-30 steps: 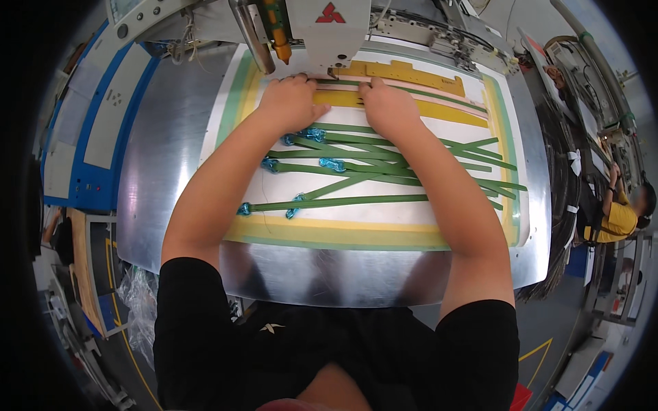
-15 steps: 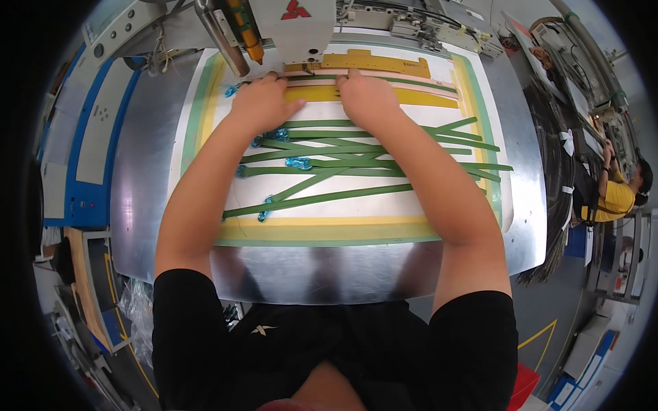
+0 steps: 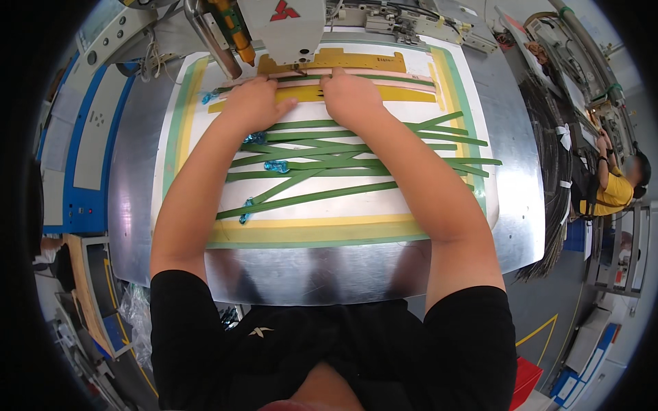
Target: The person operates an industrial sewing machine to stitch green fabric straps. They repeatedly pick up a strap, align it under the machine's presser foot, and guide it through to sew a seam. After each stitch, the person cuts the thread and places the finished strap on the table.
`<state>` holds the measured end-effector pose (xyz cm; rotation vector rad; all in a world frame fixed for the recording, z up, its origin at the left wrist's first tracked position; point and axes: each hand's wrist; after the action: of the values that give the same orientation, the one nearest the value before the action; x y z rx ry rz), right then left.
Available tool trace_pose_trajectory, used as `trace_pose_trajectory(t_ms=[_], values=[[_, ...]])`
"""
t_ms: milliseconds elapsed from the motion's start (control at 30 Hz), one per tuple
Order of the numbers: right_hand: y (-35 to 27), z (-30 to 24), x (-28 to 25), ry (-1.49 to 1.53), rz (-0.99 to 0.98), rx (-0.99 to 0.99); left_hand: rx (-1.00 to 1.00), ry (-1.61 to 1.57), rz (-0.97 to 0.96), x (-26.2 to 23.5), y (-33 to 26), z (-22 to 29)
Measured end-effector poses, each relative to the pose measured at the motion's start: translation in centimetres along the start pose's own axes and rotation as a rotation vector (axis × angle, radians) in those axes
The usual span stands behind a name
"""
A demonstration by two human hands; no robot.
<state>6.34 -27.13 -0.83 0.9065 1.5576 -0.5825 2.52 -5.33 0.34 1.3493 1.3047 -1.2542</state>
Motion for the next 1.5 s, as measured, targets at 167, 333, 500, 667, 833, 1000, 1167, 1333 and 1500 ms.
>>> trace_pose_trajectory(t_ms=[167, 333, 500, 667, 833, 1000, 1167, 1333, 1500], values=[[-0.1, 0.3, 0.2, 0.027, 0.025, -0.036, -0.040, -0.013, 0.043, -0.9, -0.5, 2.8], [-0.9, 1.5, -0.6, 0.018, 0.004, 0.019, -0.007, -0.008, 0.076, -0.6, 0.0, 3.0], [-2.4, 5.6, -1.0, -0.011, -0.003, 0.134, 0.021, 0.002, 0.091, -0.2, 0.5, 3.3], [-3.9, 7.4, -2.1, -0.026, 0.027, 0.168, -0.019, 0.004, -0.008, -1.6, 0.3, 3.6], [-3.8, 7.6, -1.6, -0.033, 0.065, 0.123, -0.062, 0.002, 0.019, -2.0, -0.3, 5.7], [-3.3, 7.5, -1.5, -0.018, 0.047, 0.083, -0.019, 0.036, -0.010, -1.4, 1.0, 6.5], [-3.1, 7.7, -1.0, -0.010, 0.057, 0.065, -0.031, 0.024, 0.056, -1.6, 1.0, 9.9], [-3.1, 7.9, -1.0, -0.006, 0.058, 0.043, 0.037, -0.056, 0.057, -1.7, 2.4, 11.0], [-3.7, 8.5, -1.6, -0.014, 0.037, 0.092, 0.086, -0.031, 0.047, -1.5, 2.6, 11.4]])
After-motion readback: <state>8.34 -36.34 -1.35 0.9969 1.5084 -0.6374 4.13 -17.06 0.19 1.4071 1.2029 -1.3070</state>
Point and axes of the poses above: each hand's wrist, its own y-axis towards the middle knuckle, its own x-axis out of the palm, z = x × y, and after that the axes turned 8 degrees about y, right-handed
